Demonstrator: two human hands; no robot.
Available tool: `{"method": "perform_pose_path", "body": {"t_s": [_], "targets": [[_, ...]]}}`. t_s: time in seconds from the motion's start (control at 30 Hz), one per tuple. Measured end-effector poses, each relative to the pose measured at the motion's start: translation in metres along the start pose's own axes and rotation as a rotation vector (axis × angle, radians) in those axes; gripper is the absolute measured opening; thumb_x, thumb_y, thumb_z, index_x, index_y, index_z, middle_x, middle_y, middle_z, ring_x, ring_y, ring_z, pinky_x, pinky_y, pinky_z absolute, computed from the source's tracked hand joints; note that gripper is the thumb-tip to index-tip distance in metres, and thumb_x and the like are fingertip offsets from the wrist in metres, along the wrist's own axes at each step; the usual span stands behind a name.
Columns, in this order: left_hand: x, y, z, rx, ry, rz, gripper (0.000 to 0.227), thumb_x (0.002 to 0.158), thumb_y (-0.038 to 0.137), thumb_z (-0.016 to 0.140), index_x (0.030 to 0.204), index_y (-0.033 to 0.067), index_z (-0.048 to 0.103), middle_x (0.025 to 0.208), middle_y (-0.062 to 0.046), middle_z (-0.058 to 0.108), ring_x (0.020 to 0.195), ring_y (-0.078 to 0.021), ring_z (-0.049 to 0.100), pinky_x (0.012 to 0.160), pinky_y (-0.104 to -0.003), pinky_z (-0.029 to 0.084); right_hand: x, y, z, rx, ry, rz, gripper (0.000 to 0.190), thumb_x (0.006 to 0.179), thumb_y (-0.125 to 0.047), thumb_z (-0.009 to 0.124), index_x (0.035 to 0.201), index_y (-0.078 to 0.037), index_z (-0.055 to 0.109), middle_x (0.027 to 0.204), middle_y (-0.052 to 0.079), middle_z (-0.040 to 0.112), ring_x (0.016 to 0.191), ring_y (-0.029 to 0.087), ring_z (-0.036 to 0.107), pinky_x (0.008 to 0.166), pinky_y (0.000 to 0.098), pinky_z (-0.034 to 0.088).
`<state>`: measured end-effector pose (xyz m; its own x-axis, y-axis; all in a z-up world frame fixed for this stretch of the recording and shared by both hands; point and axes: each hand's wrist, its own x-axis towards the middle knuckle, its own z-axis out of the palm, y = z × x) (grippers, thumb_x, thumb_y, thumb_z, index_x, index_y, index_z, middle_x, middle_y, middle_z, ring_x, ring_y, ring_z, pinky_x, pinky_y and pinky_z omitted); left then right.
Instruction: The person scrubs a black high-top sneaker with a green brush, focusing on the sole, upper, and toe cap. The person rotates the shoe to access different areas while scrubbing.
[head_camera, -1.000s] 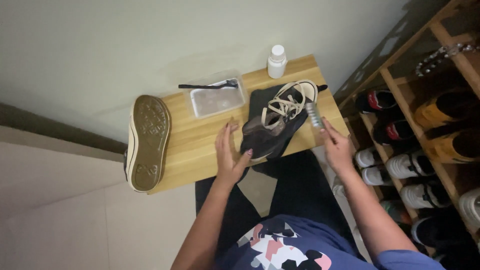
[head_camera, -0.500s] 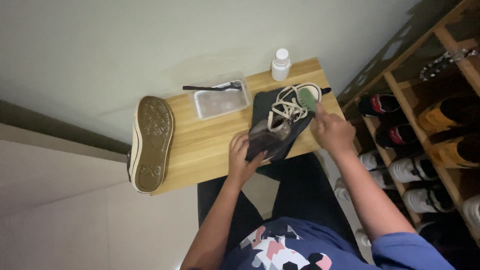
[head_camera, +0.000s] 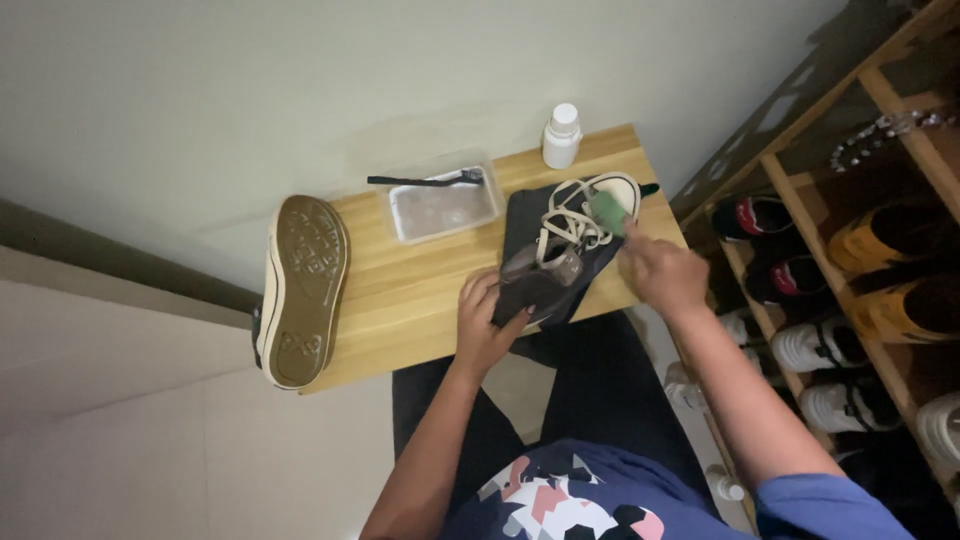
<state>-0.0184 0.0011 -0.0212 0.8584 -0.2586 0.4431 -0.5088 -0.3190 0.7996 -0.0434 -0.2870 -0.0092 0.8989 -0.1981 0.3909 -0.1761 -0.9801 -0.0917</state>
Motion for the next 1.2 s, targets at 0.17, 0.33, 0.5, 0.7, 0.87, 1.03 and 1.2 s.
{"method": "perform_pose_path", "body": {"t_s": [0.17, 0.33, 0.5, 0.7, 0.87, 1.03, 1.2], "targets": [[-0.006, -0.008, 0.004, 0.005, 0.010, -0.014, 0.038, 0.085, 0.035, 0.080, 0.112, 0.0096, 0.071, 0.116, -0.008, 0.067, 0.123, -0.0338, 0.059, 0.111, -0.055, 0.040, 0.006, 0.016, 0.015, 0.203, 0.011, 0.129, 0.026, 0.103, -0.038, 0.063, 0.125, -0.034, 0.076, 0.108, 0.003, 0.077, 0.099, 0.028, 0.072, 0.087, 0.0407, 0.058], [-0.003, -0.006, 0.003, -0.027, -0.015, -0.043, 0.039, 0.084, 0.033, 0.079, 0.115, 0.0092, 0.071, 0.116, -0.009, 0.067, 0.121, -0.0345, 0.060, 0.110, -0.055, 0.040, -0.012, -0.005, 0.007, 0.519, -0.153, 0.242, 0.034, 0.100, -0.025, 0.067, 0.133, -0.030, 0.072, 0.129, 0.002, 0.072, 0.114, 0.029, 0.069, 0.098, 0.0441, 0.054], [-0.002, 0.000, 0.000, -0.040, -0.001, -0.043, 0.037, 0.083, 0.030, 0.081, 0.114, 0.0120, 0.072, 0.115, -0.005, 0.068, 0.118, -0.0315, 0.061, 0.107, -0.052, 0.042, -0.009, 0.003, -0.016, 0.806, -0.031, 0.444, 0.036, 0.105, -0.018, 0.063, 0.142, -0.020, 0.064, 0.138, 0.015, 0.063, 0.130, 0.033, 0.057, 0.109, 0.0464, 0.046], [-0.005, -0.003, 0.000, -0.027, 0.026, 0.024, 0.037, 0.086, 0.029, 0.079, 0.115, 0.0084, 0.070, 0.114, -0.010, 0.069, 0.115, -0.0348, 0.063, 0.104, -0.055, 0.043, -0.043, -0.049, -0.041, 0.862, -0.065, 0.149, 0.032, 0.100, -0.016, 0.068, 0.132, -0.012, 0.072, 0.129, 0.017, 0.070, 0.120, 0.032, 0.065, 0.105, 0.0452, 0.051], [-0.002, -0.008, 0.001, -0.009, 0.017, 0.027, 0.041, 0.085, 0.033, 0.080, 0.116, 0.0069, 0.070, 0.115, -0.011, 0.068, 0.116, -0.0354, 0.063, 0.106, -0.056, 0.043, -0.044, -0.025, -0.026, 0.979, -0.101, 0.279, 0.038, 0.104, -0.009, 0.060, 0.141, -0.013, 0.065, 0.139, 0.018, 0.063, 0.130, 0.031, 0.057, 0.112, 0.0467, 0.045], [-0.007, -0.019, 0.009, -0.004, 0.017, 0.055, 0.048, 0.084, 0.036, 0.080, 0.120, 0.0072, 0.068, 0.117, -0.013, 0.067, 0.118, -0.0372, 0.061, 0.107, -0.057, 0.040, -0.072, -0.025, -0.001, 1.041, -0.148, 0.223, 0.037, 0.100, -0.013, 0.065, 0.137, -0.015, 0.068, 0.136, 0.016, 0.066, 0.131, 0.031, 0.057, 0.111, 0.0453, 0.046], [0.009, 0.024, 0.001, 0.167, 0.294, 0.216, 0.066, 0.080, 0.055, 0.077, 0.130, 0.0172, 0.055, 0.132, -0.008, 0.056, 0.131, -0.0332, 0.050, 0.111, -0.055, 0.034, -0.067, -0.026, -0.004, 1.046, -0.215, 0.377, 0.036, 0.100, -0.011, 0.064, 0.136, -0.017, 0.069, 0.137, 0.016, 0.066, 0.133, 0.032, 0.056, 0.112, 0.0460, 0.045]]}}
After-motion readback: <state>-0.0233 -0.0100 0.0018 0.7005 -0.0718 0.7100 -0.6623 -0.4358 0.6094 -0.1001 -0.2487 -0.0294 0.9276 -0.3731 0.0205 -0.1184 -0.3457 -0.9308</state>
